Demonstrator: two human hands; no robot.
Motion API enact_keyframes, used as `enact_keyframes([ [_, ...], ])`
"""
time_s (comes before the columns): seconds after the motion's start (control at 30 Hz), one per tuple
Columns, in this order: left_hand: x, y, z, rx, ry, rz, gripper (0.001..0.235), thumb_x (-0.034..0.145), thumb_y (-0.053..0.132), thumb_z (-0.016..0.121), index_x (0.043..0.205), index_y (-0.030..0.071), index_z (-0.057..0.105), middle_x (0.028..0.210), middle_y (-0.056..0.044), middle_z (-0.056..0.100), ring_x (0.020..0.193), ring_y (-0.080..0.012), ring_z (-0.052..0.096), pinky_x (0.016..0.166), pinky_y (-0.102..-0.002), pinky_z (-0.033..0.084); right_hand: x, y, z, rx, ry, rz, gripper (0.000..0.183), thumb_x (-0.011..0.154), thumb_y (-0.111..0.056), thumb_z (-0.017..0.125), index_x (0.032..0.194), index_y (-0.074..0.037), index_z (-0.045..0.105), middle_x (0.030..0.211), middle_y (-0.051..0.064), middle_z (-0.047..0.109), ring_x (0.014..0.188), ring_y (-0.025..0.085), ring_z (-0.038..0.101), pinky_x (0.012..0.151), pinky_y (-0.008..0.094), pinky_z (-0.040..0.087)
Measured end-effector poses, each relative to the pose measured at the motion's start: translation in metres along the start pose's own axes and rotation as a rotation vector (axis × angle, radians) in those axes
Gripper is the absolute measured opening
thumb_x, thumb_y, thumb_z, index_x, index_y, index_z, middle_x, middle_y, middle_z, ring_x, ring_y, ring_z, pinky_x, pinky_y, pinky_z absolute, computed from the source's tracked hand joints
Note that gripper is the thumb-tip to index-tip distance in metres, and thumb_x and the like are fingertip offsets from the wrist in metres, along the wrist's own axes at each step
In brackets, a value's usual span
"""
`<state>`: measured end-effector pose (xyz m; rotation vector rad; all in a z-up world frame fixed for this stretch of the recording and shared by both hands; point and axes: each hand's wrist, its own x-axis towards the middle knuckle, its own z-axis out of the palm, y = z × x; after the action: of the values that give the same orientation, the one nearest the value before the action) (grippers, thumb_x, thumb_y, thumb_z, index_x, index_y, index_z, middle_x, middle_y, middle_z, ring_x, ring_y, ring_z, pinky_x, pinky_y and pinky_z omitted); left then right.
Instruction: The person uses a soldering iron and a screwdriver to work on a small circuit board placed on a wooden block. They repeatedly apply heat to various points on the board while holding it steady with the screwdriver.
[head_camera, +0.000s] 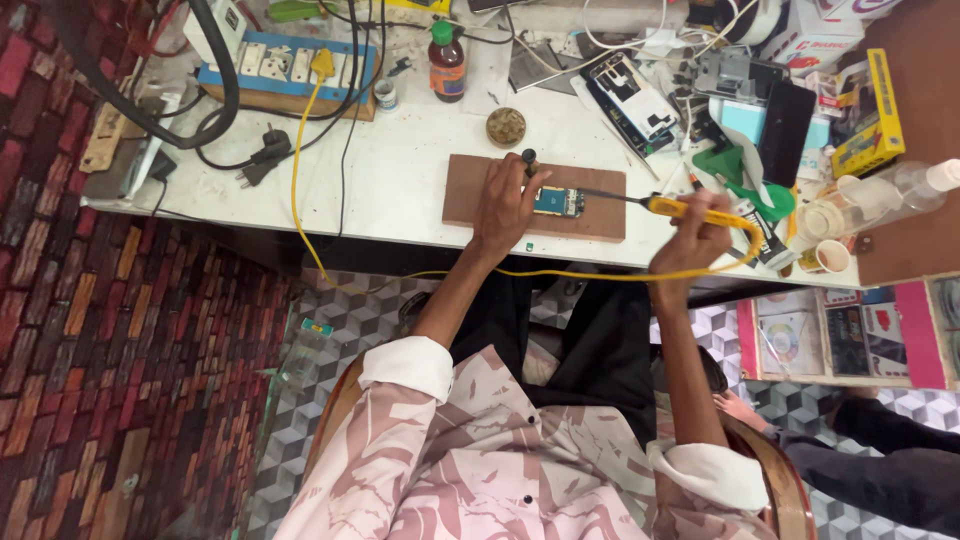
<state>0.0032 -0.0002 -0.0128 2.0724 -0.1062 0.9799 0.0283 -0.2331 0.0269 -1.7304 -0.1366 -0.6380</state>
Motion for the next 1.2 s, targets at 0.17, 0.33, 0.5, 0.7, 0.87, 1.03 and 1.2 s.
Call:
enact_keyframes([
  [0.17,-0.001,-0.003,0.000,0.001,0.005,-0.023,0.020,0.100,0.013,0.069,0.102,-0.002,0.056,0.095,-0.015,0.061,0.087,-0.0355,0.058,0.079,-0.047,0.047,0.001,0.040,-0.010,0.368,0.084,0.249,0.051,0.111,-0.043,0.051,0.094,0.002,0.067,0.068,0.006,0.059,0.055,0.010,0.050,0.051,0.024,0.037],
  [0.33,0.000,-0.003,0.002,0.003,0.012,-0.002,0.019,0.101,0.013,0.068,0.107,-0.003,0.059,0.100,-0.017,0.063,0.090,-0.0356,0.058,0.080,-0.047,0.047,-0.013,0.075,-0.012,0.619,0.106,0.395,0.061,0.106,-0.055,0.054,0.108,0.005,0.067,0.079,0.010,0.064,0.062,0.013,0.056,0.056,0.024,0.046],
  [0.5,0.003,0.000,-0.002,-0.062,0.035,-0.074,0.013,0.101,0.010,0.068,0.103,-0.001,0.062,0.101,-0.014,0.065,0.092,-0.0353,0.061,0.080,-0.046,0.048,-0.013,0.091,-0.009,0.756,0.126,0.470,0.063,0.104,-0.055,0.055,0.119,0.006,0.064,0.099,0.011,0.066,0.068,0.013,0.058,0.061,0.025,0.048],
  [0.7,-0.004,-0.001,-0.027,-0.056,0.154,-0.129,0.007,0.100,0.001,0.064,0.107,-0.001,0.067,0.102,-0.013,0.071,0.094,-0.0289,0.070,0.078,-0.038,0.056,0.003,0.090,-0.005,0.666,0.004,0.362,0.069,0.103,-0.059,0.055,0.122,0.007,0.063,0.101,0.011,0.069,0.067,0.014,0.058,0.064,0.027,0.050],
  [0.87,-0.002,-0.006,-0.034,-0.191,0.058,-0.126,0.014,0.102,-0.002,0.060,0.114,-0.002,0.068,0.108,-0.014,0.074,0.096,-0.0249,0.077,0.081,-0.033,0.062,0.025,0.093,0.014,0.766,-0.057,0.386,0.067,0.105,-0.057,0.056,0.124,0.007,0.063,0.097,0.013,0.065,0.072,0.018,0.062,0.070,0.031,0.054],
  [1.03,0.010,-0.005,-0.022,-0.203,-0.064,-0.094,0.011,0.101,0.003,0.067,0.110,-0.003,0.065,0.103,-0.014,0.074,0.092,-0.0243,0.075,0.078,-0.034,0.060,0.038,0.098,0.027,0.774,-0.057,0.349,0.071,0.102,-0.061,0.051,0.115,0.007,0.063,0.098,0.014,0.068,0.075,0.020,0.065,0.069,0.032,0.056],
  [1.2,0.001,-0.013,-0.026,-0.202,-0.100,-0.128,0.014,0.105,0.000,0.057,0.117,-0.003,0.063,0.101,-0.016,0.072,0.089,-0.0239,0.073,0.076,-0.035,0.058,0.027,0.118,0.025,0.762,-0.052,0.324,0.069,0.106,-0.058,0.052,0.117,0.009,0.062,0.101,0.015,0.066,0.081,0.020,0.064,0.071,0.033,0.055],
])
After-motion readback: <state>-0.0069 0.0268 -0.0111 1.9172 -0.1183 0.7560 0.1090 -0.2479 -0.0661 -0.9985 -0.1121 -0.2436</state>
